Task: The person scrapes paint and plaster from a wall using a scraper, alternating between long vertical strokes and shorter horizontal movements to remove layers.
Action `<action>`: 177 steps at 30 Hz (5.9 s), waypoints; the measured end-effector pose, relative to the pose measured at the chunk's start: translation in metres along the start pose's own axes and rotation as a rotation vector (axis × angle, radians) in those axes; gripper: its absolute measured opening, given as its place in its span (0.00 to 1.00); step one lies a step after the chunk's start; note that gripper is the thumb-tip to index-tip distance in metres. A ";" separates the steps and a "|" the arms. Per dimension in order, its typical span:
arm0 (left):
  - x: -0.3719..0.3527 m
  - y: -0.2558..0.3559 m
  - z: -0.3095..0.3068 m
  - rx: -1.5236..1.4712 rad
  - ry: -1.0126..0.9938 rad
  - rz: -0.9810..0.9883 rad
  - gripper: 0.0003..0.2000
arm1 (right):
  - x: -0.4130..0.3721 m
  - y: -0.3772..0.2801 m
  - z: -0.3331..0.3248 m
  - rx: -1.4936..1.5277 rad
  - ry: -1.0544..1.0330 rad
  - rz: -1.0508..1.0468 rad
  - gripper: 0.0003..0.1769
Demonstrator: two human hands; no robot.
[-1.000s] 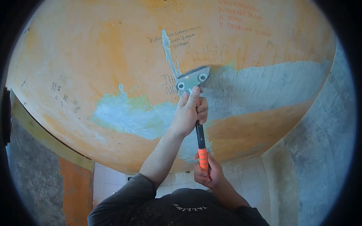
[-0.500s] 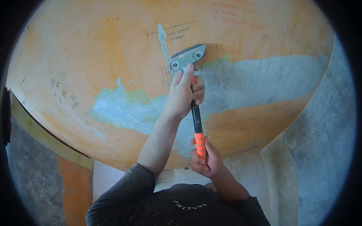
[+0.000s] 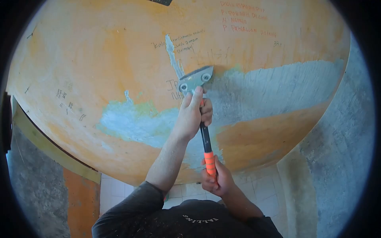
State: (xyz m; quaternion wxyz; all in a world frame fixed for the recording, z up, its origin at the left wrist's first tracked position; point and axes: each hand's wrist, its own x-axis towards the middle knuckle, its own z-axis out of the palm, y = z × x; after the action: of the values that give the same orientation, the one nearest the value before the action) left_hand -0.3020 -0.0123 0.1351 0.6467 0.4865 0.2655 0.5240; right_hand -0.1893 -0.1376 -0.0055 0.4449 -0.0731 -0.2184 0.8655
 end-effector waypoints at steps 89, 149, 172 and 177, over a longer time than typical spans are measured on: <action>0.019 0.007 0.013 -0.066 -0.080 0.104 0.16 | -0.009 -0.036 0.027 -0.278 0.220 -0.100 0.26; 0.042 0.075 0.027 -0.013 -0.157 0.221 0.18 | 0.027 -0.051 0.076 -0.336 0.185 -0.195 0.28; 0.036 0.069 0.030 -0.015 -0.110 0.199 0.18 | 0.023 -0.045 0.084 -0.363 0.231 -0.212 0.28; 0.035 0.063 0.028 -0.034 -0.108 0.184 0.18 | 0.021 -0.042 0.080 -0.370 0.222 -0.198 0.28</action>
State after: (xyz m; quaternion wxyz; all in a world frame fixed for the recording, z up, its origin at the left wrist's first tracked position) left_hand -0.2942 0.0090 0.2087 0.6174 0.5253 0.1758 0.5586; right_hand -0.1962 -0.1246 0.0866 0.5278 -0.2262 -0.3290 0.7497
